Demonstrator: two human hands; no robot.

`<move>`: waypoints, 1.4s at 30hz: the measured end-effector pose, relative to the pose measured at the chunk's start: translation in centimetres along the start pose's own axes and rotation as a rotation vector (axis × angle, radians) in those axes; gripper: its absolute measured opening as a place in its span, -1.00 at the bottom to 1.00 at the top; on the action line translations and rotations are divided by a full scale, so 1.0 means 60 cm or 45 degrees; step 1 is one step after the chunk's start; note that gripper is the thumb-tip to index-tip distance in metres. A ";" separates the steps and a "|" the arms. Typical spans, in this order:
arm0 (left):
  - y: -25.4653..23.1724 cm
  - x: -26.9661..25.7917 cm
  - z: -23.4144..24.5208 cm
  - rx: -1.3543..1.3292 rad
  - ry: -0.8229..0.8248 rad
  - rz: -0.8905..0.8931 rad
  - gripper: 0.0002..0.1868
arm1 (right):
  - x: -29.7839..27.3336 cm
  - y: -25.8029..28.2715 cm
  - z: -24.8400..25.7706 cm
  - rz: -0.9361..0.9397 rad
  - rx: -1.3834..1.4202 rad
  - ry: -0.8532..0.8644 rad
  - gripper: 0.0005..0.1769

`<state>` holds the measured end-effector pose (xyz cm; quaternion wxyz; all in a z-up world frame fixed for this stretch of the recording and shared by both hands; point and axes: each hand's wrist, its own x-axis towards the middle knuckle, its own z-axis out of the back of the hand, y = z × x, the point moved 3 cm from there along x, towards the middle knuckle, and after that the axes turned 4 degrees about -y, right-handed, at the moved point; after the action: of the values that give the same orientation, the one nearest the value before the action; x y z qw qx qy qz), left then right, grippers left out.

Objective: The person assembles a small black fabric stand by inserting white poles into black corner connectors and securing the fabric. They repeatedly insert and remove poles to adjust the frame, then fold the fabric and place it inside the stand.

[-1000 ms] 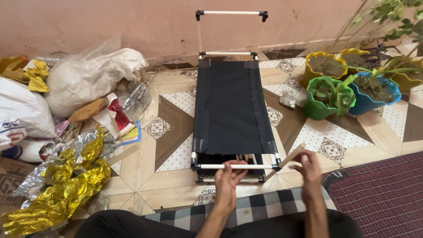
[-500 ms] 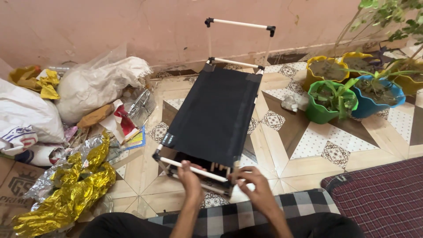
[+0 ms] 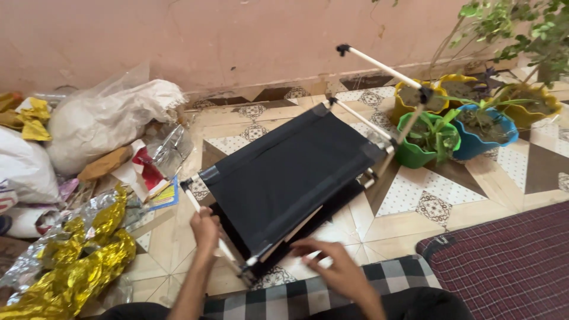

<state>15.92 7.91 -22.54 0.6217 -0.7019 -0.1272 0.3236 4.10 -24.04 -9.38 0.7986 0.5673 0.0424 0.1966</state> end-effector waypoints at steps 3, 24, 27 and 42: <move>0.006 0.086 0.014 0.048 0.141 0.025 -0.76 | -0.026 -0.046 0.097 -0.177 -0.082 -0.413 -0.64; -0.260 -0.231 0.210 -0.286 -0.263 -1.392 -0.77 | 0.064 -0.165 0.407 -0.002 0.210 -1.211 -0.39; -0.286 -0.263 0.179 -0.104 0.038 -1.410 -0.88 | 0.013 -0.148 0.357 0.032 0.233 -1.093 -0.47; -0.302 -0.429 -0.018 0.606 0.732 -1.417 -0.91 | -0.072 -0.092 0.239 0.554 0.744 -0.954 -0.52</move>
<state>1.08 -4.37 2.39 0.8429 -0.4337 -0.2247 -0.2257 5.77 -39.89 -10.07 0.5080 0.7936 -0.3120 0.1214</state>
